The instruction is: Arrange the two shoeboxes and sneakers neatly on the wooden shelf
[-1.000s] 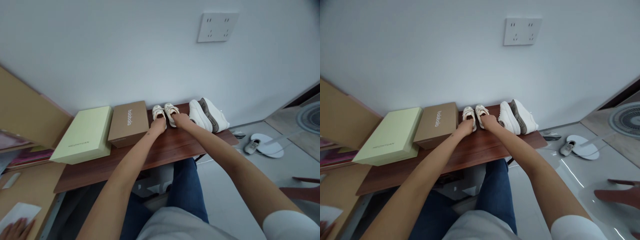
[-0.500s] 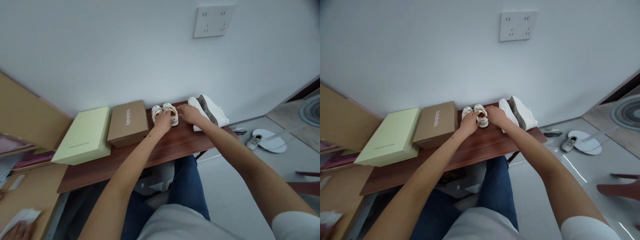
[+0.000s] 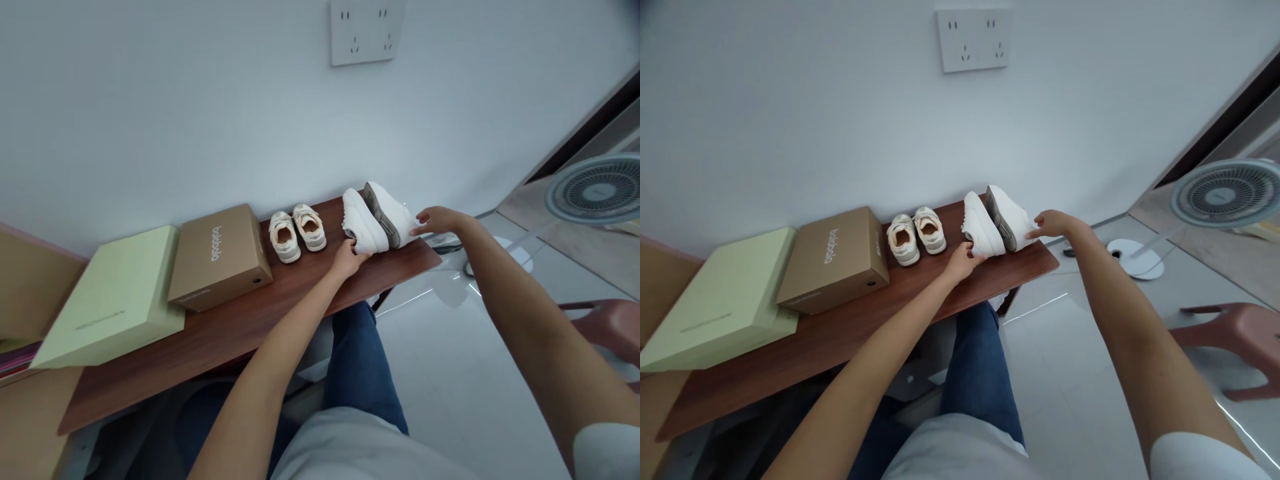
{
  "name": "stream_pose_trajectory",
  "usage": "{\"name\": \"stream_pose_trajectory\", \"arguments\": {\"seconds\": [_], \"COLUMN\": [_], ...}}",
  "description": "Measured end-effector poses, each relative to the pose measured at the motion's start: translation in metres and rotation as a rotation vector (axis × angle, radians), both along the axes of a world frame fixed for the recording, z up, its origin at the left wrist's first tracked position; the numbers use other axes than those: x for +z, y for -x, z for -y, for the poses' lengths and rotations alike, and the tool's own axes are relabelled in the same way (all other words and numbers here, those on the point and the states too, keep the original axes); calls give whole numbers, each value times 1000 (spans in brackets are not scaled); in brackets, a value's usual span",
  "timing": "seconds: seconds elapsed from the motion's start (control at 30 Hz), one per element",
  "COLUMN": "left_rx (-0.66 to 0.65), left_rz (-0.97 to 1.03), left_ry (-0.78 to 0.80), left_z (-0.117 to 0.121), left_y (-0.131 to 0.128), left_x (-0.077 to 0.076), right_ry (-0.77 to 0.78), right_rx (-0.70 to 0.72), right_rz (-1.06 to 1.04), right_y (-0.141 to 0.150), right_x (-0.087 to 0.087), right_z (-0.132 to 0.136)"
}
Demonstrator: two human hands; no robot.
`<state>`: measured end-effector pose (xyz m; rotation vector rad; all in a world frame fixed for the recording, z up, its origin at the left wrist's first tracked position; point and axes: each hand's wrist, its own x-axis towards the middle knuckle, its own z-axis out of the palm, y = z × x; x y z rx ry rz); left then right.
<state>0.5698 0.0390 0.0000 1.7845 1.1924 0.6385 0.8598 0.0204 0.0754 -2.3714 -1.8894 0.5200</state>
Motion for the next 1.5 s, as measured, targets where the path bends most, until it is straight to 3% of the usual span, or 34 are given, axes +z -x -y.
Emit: {"name": "stream_pose_trajectory", "arguments": {"seconds": [0.1,0.2,0.33,0.5,0.73,1.03,1.5], "left_rx": [10,20,-1,-152,-261,-276,-304], "left_rz": [-60,-110,-137,-258,-484,-646,-770], "left_ry": [-72,-143,-236,-332,-439,-418,-399], "left_z": [0,-4,-13,-26,-40,-47,-56], "left_y": [-10,-14,-9,-12,-21,-15,-21], "left_x": [-5,-2,12,40,66,70,70], "right_ry": [-3,-65,-113,-86,-26,-3,57], "right_rx": [51,75,158,186,201,253,271], "right_rz": [-126,-209,-201,87,248,307,348], "right_y": [-2,8,23,41,59,85,98], "right_x": [-18,-24,-8,17,27,17,5], "right_z": [9,14,12,3,-17,-45,-54]}}
